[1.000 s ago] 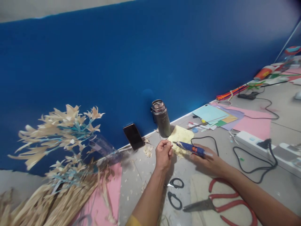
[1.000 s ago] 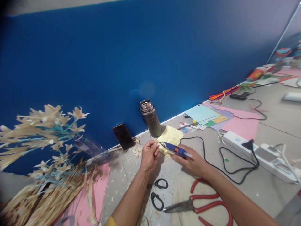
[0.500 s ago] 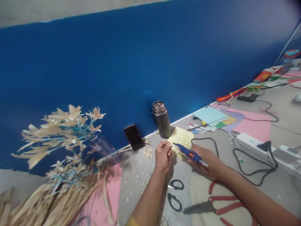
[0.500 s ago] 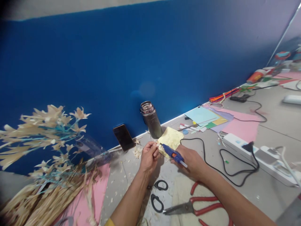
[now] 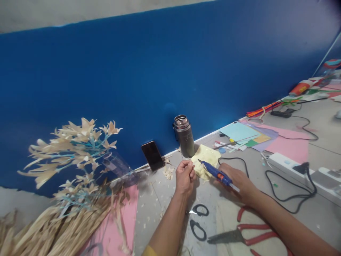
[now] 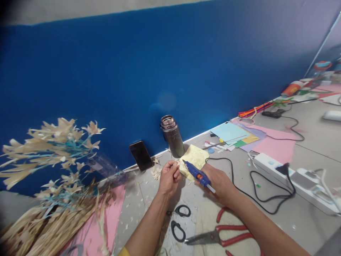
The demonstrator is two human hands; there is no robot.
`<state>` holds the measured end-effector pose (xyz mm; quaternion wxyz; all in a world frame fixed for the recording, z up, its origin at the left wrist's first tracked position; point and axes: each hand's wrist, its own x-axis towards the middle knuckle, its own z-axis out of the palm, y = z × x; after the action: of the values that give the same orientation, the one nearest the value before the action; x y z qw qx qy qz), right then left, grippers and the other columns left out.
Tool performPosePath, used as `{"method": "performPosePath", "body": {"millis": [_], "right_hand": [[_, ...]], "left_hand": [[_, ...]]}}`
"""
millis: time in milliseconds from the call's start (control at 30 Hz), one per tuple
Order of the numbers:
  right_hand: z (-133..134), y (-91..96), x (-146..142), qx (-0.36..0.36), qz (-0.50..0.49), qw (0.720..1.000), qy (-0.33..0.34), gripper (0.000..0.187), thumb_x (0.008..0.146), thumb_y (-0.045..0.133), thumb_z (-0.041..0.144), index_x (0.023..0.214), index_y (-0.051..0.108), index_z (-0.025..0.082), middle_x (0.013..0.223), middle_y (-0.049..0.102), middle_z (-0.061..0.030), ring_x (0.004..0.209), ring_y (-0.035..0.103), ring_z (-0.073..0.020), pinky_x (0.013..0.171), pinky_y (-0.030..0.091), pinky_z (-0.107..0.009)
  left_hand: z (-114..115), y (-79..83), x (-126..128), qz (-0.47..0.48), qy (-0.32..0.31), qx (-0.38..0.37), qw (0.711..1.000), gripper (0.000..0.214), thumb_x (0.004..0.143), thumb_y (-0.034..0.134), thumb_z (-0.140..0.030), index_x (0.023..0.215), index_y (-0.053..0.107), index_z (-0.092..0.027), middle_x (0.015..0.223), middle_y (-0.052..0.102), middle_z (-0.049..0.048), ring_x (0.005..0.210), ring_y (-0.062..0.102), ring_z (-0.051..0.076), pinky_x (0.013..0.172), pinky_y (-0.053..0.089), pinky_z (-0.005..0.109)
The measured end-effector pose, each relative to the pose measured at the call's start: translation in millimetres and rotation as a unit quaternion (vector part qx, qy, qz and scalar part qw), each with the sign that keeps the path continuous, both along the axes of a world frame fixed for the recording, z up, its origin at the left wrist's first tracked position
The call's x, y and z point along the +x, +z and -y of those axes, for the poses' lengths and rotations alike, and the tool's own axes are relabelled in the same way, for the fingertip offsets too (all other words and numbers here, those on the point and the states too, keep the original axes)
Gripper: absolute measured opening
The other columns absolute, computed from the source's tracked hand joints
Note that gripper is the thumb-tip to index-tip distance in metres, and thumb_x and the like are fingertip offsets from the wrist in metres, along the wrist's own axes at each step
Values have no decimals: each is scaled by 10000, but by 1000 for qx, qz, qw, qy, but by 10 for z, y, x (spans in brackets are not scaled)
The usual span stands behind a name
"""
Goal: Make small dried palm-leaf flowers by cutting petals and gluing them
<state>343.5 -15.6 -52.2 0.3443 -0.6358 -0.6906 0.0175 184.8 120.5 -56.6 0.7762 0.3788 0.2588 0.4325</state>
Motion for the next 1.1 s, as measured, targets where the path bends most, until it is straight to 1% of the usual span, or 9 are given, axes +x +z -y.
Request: {"method": "performPosePath", "body": {"millis": [200, 400, 500, 567, 667, 767, 900, 1000, 1100], "right_hand": [[-12, -36, -28, -37, 1, 999, 9, 221, 931, 556, 414, 1012, 620, 219, 957, 680, -82, 865, 644, -235, 729, 477, -300], [-2, -14, -28, -30, 7, 999, -8, 221, 961, 507, 403, 1037, 607, 221, 964, 666, -87, 815, 634, -227, 708, 470, -305], [-18, -27, -55, -56, 33, 998, -13, 157, 932, 551, 352, 985, 610, 217, 941, 670, -79, 829, 637, -231, 702, 454, -299], [-33, -22, -53, -82, 56, 994, -39, 109, 910, 567, 284, 963, 612, 200, 924, 667, -86, 810, 635, -231, 694, 435, -300], [-45, 23, -19, -105, 82, 988, -84, 79, 874, 571, 189, 941, 612, 182, 912, 647, -92, 789, 623, -231, 683, 399, -304], [-36, 70, 32, -130, 103, 981, -104, 90, 830, 566, 139, 897, 612, 178, 889, 622, -86, 771, 604, -231, 665, 369, -304], [6, 58, 139, -155, 107, 978, -89, 135, 765, 565, 100, 868, 620, 167, 884, 607, -95, 834, 589, -250, 708, 384, -314], [52, 53, 208, -171, 89, 979, -61, 188, 742, 625, 145, 927, 649, 167, 952, 620, -108, 888, 587, -264, 741, 405, -325], [85, 134, 164, -130, 110, 982, -75, 202, 785, 661, 203, 984, 681, 172, 992, 649, -122, 909, 590, -287, 757, 407, -354]], "left_hand": [[1, -3, -3, -5, -4, 12, 1000, 435, 637, 892, -377, 787, 547, -157, 601, 477, -77, 420, 304, 3, 413, 184, 158], [8, 1, 1, -6, 5, 5, 1000, 451, 621, 902, -375, 790, 546, -156, 630, 501, -71, 428, 314, 1, 416, 187, 160], [5, 10, 2, -7, 2, 9, 1000, 440, 633, 895, -384, 781, 550, -156, 590, 467, -81, 420, 304, 2, 411, 178, 160], [-1, 33, -8, -9, 0, 13, 1000, 435, 641, 890, -392, 786, 553, -159, 577, 459, -86, 416, 291, 2, 407, 174, 157], [1, 108, -35, -4, -2, 26, 1000, 413, 656, 882, -385, 802, 564, -164, 597, 482, -79, 421, 296, 2, 412, 195, 155], [39, 222, -63, -4, 2, 56, 998, 382, 668, 875, -379, 797, 582, -170, 600, 490, -70, 427, 324, 9, 428, 232, 166], [138, 386, -75, -33, 25, 119, 992, 356, 671, 865, -402, 759, 605, -175, 570, 486, -62, 425, 348, 27, 432, 238, 190], [222, 471, -63, -59, 43, 156, 985, 319, 696, 840, -408, 753, 625, -179, 520, 460, -66, 422, 349, 44, 428, 236, 198], [294, 508, -37, -80, 72, 161, 981, 297, 712, 821, -399, 756, 627, -178, 551, 504, -53, 428, 355, 45, 425, 239, 201]]}}
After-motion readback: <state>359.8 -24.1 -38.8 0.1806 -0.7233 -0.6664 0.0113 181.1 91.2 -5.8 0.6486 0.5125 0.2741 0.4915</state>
